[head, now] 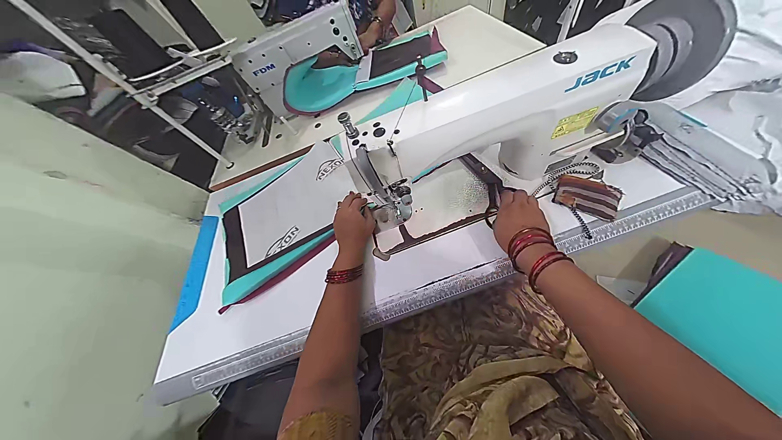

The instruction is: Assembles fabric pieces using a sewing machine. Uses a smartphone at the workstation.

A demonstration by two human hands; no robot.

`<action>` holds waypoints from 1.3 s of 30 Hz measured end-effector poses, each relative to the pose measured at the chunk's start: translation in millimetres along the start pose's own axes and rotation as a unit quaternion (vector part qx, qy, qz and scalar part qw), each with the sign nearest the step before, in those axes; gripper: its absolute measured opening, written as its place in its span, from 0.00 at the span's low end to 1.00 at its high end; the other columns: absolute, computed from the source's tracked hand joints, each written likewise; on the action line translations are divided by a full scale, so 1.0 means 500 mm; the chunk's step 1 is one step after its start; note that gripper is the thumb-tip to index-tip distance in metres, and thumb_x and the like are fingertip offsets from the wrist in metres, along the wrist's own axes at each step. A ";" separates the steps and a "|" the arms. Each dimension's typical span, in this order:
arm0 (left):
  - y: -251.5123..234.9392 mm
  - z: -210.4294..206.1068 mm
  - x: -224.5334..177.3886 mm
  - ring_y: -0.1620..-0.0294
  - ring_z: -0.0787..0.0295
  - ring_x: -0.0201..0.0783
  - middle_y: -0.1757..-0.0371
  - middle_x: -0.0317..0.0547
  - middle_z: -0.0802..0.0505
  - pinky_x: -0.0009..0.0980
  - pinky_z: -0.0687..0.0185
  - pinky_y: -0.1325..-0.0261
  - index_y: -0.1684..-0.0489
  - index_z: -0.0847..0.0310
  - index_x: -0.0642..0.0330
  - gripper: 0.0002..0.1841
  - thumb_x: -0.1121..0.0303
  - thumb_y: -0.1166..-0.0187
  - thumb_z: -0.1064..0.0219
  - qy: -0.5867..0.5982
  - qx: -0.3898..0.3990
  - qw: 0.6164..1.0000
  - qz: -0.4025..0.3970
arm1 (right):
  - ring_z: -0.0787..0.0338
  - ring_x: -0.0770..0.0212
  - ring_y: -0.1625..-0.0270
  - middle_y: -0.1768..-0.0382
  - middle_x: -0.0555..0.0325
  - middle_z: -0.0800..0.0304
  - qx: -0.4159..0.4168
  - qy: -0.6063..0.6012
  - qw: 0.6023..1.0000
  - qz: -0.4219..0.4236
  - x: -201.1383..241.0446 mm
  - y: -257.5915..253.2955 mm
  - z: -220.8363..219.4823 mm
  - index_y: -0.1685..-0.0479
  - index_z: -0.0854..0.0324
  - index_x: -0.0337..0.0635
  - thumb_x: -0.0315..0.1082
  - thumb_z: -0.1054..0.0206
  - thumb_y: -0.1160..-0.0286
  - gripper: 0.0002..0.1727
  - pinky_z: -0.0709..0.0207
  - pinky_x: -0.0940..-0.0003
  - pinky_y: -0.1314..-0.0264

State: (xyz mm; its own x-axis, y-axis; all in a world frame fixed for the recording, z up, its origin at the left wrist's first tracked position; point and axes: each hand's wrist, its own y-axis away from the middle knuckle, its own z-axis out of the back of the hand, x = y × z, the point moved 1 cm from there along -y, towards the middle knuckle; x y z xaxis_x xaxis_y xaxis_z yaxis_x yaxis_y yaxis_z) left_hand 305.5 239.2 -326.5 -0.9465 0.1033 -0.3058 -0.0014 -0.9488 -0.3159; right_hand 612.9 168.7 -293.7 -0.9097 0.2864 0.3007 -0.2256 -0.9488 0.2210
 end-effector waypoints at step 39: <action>0.014 -0.004 0.030 0.30 0.19 0.65 0.33 0.66 0.14 0.61 0.28 0.26 0.31 0.13 0.56 0.18 0.64 0.15 0.36 -0.060 -0.005 0.998 -0.007 | 0.33 0.77 0.90 0.86 0.70 0.34 0.431 -0.681 0.579 -0.126 0.170 0.262 -0.125 0.61 0.30 0.47 0.57 0.53 0.08 0.23 0.37 0.84 0.88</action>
State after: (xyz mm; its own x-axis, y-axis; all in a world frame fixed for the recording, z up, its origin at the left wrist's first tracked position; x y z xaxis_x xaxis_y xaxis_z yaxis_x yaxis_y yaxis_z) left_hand 292.2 234.7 -335.2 -0.9783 0.0785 -0.1916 -0.0113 -0.9443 -0.3290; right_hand 484.2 60.5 -297.2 0.3647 0.7979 0.4800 0.5003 -0.6027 0.6217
